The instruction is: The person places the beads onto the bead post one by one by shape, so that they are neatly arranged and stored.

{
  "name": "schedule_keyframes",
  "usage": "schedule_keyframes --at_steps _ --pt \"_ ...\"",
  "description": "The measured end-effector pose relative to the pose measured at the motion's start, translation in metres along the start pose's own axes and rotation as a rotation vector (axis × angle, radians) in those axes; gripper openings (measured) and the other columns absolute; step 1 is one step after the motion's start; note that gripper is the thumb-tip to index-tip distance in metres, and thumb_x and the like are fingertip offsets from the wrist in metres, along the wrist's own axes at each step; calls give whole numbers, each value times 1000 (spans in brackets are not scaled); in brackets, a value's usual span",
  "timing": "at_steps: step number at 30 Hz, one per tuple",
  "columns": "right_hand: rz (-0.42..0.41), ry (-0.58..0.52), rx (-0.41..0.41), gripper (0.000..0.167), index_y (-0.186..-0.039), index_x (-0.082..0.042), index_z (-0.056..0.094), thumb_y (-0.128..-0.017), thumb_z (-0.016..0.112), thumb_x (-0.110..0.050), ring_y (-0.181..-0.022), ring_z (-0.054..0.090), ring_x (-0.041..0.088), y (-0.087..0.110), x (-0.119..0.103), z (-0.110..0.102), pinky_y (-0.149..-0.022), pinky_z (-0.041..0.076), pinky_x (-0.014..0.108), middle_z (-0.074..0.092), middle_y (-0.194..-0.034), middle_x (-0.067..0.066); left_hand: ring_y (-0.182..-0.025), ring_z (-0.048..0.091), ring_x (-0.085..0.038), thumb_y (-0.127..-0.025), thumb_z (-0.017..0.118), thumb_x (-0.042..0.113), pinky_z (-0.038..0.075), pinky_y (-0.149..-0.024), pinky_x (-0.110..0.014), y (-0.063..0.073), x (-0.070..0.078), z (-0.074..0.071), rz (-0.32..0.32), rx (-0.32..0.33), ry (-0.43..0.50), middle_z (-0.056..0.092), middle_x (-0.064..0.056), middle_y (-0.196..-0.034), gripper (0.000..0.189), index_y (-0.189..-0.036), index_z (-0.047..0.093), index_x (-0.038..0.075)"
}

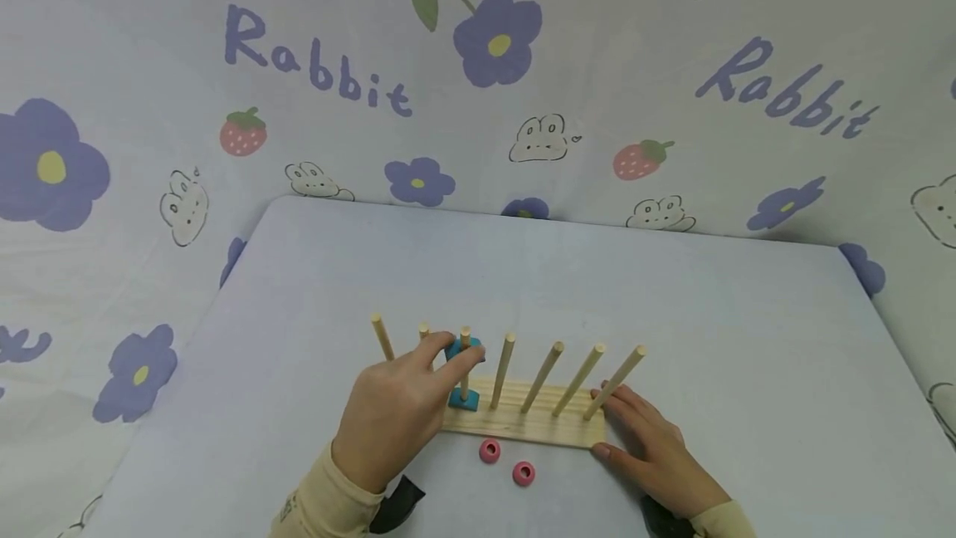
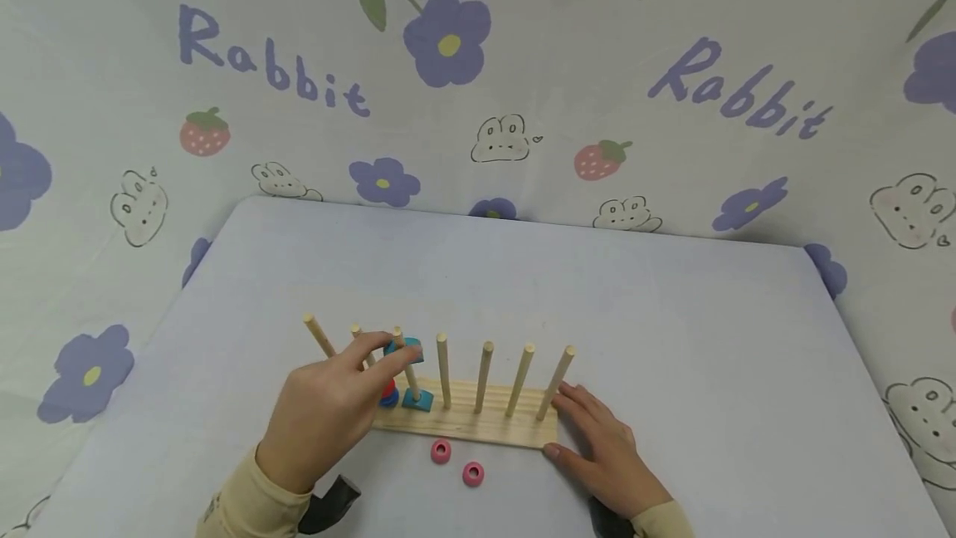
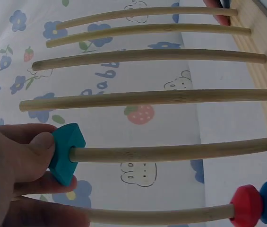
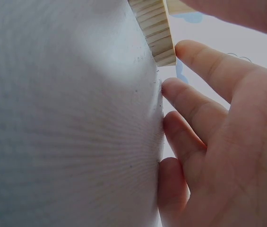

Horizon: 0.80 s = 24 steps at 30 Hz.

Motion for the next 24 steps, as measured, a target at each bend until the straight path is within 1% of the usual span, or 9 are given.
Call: schedule_keyframes --at_steps 1,5,6,8,11,14,17,20,24 --pt "-5 1 2 59 -142 -21 45 -89 68 -32 -134 36 37 0 0 0 -94 35 65 40 -147 7 -42 36 -3 -73 66 -8 19 -41 -13 3 -1 4 2 -20 -4 67 -5 -98 46 -109 71 20" --pt "11 1 -13 59 -142 -21 45 -89 68 -34 -135 34 36 0 0 1 -94 34 65 40 -148 6 -41 19 -1 -71 67 -8 11 -44 -14 15 -4 21 9 -101 -19 68 -5 -100 45 -105 70 21" --pt "15 1 -18 59 -142 -21 45 -89 67 -35 -135 34 36 0 0 1 -94 34 65 39 -148 6 -41 17 -1 -72 67 -8 10 -44 -14 18 -4 26 10 -121 -22 68 -4 -101 44 -105 70 21" --pt "23 -6 -26 60 -143 -22 44 -89 67 -35 -136 33 36 -1 0 1 -94 32 66 39 -148 6 -41 18 -1 -73 68 -6 10 -44 -15 24 -5 35 14 -161 -19 67 -3 -104 42 -105 69 21" --pt "25 -18 -29 60 -143 -23 44 -89 67 -35 -137 32 36 -1 1 1 -95 32 66 38 -149 5 -40 26 -2 -76 71 -2 15 -42 -15 29 -5 47 19 -219 -18 67 -3 -106 37 -104 68 21" --pt "25 -18 -27 60 -143 -23 44 -89 67 -35 -137 32 37 -1 1 1 -95 32 66 38 -149 6 -41 40 -4 -77 72 -1 22 -41 -15 32 -6 54 20 -247 -4 68 -3 -104 34 -104 68 20" --pt "28 -15 -23 61 -143 -22 44 -89 68 -36 -137 32 37 -1 2 0 -96 32 66 39 -148 6 -46 53 -6 -79 73 1 29 -40 -15 36 -8 61 14 -256 9 69 -3 -100 30 -102 68 20" --pt "40 -14 -29 61 -143 -22 44 -89 67 -37 -137 32 37 -1 2 0 -95 31 67 39 -148 6 -49 57 -6 -81 74 4 36 -40 -18 40 -10 68 2 -269 10 69 -1 -97 26 -100 69 20" --pt "48 -22 -30 61 -143 -23 44 -89 67 -37 -137 31 37 -1 2 0 -95 30 67 38 -148 5 -53 60 -9 -81 74 7 45 -43 -23 46 -12 79 -12 -313 1 69 1 -95 24 -100 70 21"
Point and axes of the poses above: each hand's wrist, its own y-axis away from the middle knuckle, its own z-axis out of the palm, x = y × z, the point moved 6 cm from there along -y, towards the middle knuckle
